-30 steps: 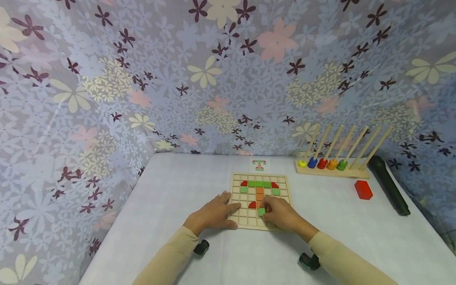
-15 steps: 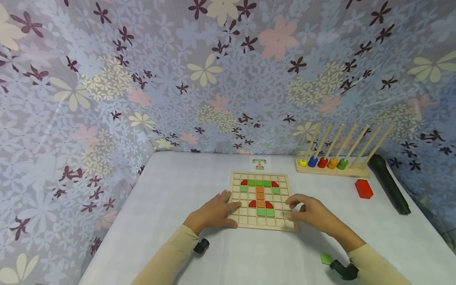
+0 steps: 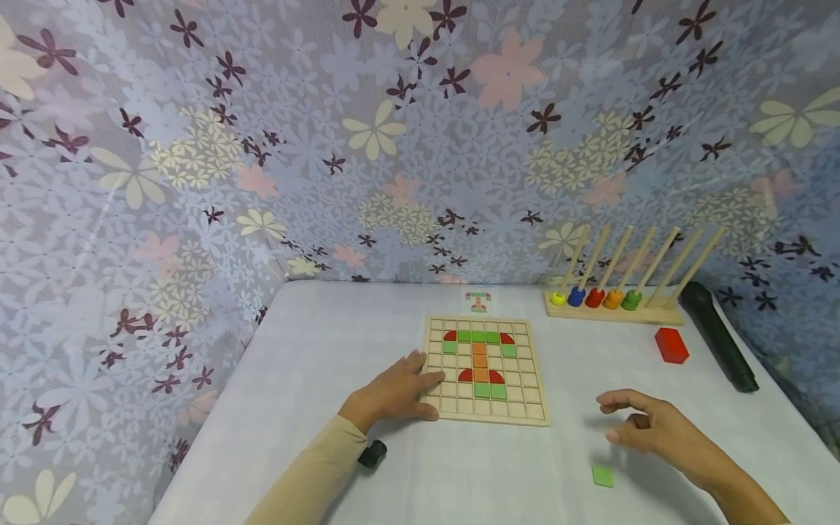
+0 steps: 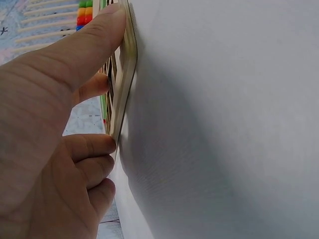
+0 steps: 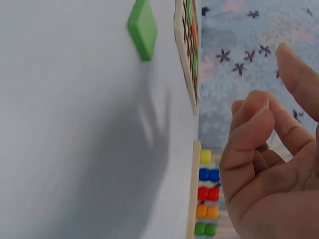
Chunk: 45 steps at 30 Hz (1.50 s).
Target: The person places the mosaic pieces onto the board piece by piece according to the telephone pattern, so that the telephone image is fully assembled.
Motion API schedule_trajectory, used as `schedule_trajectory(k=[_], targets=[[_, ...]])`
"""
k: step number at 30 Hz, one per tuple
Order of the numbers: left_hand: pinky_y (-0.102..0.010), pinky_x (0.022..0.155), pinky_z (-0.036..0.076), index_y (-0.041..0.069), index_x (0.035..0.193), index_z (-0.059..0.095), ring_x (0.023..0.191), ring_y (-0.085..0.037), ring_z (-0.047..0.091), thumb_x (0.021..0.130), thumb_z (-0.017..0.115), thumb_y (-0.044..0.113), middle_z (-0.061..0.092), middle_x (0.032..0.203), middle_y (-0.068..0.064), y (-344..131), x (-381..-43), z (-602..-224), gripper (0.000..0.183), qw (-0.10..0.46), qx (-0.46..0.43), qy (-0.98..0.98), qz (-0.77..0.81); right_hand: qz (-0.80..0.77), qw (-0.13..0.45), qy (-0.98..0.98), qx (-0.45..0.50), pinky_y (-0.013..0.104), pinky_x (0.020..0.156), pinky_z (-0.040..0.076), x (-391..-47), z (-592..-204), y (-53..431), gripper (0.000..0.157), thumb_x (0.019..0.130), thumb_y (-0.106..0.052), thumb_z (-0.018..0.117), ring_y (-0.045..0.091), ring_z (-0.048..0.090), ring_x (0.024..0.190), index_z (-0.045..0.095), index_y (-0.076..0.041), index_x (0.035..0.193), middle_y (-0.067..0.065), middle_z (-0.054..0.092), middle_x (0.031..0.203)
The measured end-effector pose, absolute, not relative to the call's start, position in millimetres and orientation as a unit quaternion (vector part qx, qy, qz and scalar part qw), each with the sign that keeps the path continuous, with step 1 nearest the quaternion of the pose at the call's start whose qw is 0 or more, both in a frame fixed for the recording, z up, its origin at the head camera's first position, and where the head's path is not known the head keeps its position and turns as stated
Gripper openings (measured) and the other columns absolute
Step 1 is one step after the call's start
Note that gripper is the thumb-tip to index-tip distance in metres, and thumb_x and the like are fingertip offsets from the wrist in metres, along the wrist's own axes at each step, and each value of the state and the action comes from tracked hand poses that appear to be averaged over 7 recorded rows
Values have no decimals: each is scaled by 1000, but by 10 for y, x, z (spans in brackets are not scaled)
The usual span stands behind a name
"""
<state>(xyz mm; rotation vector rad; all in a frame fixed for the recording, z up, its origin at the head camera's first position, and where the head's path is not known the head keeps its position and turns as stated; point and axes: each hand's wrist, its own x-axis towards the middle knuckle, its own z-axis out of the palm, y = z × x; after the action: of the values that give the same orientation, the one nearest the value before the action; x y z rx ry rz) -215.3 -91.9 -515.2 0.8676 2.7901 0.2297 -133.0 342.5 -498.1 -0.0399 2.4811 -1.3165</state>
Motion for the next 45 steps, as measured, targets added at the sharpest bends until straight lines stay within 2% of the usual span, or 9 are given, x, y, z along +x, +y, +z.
schedule_trajectory(k=[8, 14, 18, 24, 30, 35, 38, 42, 45], targets=[[-48, 124, 25, 30, 156, 45, 157, -33, 17, 89, 70, 57, 24, 168, -15, -919, -2156, -5162, 77, 107, 294, 947, 79, -492, 231, 840, 1, 38, 69, 52, -1220, -5181, 3556, 70, 93, -26, 76, 26, 58, 86, 43, 4, 148, 19, 58, 132], [-49, 125, 24, 31, 156, 44, 157, -32, 15, 89, 70, 57, 21, 169, -14, -922, -2149, -5163, 77, 113, 288, 947, 85, -360, 202, 910, 29, 35, 76, 53, -1168, -5334, 3329, 64, 76, -27, 90, 19, 54, 89, 64, -1, 128, 2, 62, 104], [-49, 125, 24, 31, 156, 44, 157, -33, 15, 89, 71, 57, 21, 169, -14, -920, -2151, -5161, 77, 114, 285, 947, 92, -305, 191, 933, 26, 36, 77, 53, -1133, -5340, 3191, 54, 73, -26, 91, 18, 53, 87, 69, -4, 118, -1, 61, 96], [-48, 125, 23, 31, 156, 44, 157, -32, 14, 89, 71, 57, 21, 169, -14, -922, -2144, -5155, 77, 118, 285, 947, 90, -291, 210, 933, 31, 43, 82, 57, -1078, -5337, 3120, 37, 78, -20, 87, 19, 55, 87, 70, -4, 106, -1, 63, 93], [-48, 125, 22, 28, 156, 44, 157, -32, 14, 90, 71, 56, 21, 169, -15, -928, -2134, -5140, 77, 117, 289, 946, 94, -289, 215, 932, 38, 38, 77, 55, -1080, -5373, 3092, 31, 79, -19, 86, 18, 53, 82, 65, -7, 99, 1, 59, 86], [-48, 125, 22, 30, 157, 43, 157, -31, 13, 89, 70, 57, 20, 169, -14, -934, -2139, -5139, 78, 119, 287, 946, 96, -299, 217, 928, 43, 41, 78, 56, -1096, -5375, 3105, 33, 85, -21, 82, 20, 56, 83, 64, -9, 110, 2, 62, 89], [-48, 125, 23, 31, 157, 43, 157, -31, 13, 89, 71, 57, 20, 169, -14, -935, -2137, -5139, 78, 118, 286, 946, 98, -295, 203, 933, 32, 39, 75, 55, -1090, -5348, 3106, 32, 89, -21, 78, 20, 55, 82, 65, -11, 117, 3, 60, 87], [-48, 125, 23, 30, 157, 43, 157, -31, 14, 89, 70, 57, 20, 169, -14, -928, -2141, -5143, 78, 116, 287, 946, 93, -286, 166, 943, 22, 31, 68, 49, -1090, -5282, 3088, 24, 91, -20, 77, 17, 52, 77, 69, -11, 112, 2, 54, 79], [-48, 125, 25, 30, 156, 44, 157, -31, 15, 89, 70, 57, 22, 169, -14, -920, -2140, -5142, 77, 114, 287, 947, 90, -300, 140, 943, 25, 28, 60, 47, -1101, -5215, 3093, 29, 88, -22, 80, 17, 52, 70, 70, -9, 112, 2, 53, 75]])
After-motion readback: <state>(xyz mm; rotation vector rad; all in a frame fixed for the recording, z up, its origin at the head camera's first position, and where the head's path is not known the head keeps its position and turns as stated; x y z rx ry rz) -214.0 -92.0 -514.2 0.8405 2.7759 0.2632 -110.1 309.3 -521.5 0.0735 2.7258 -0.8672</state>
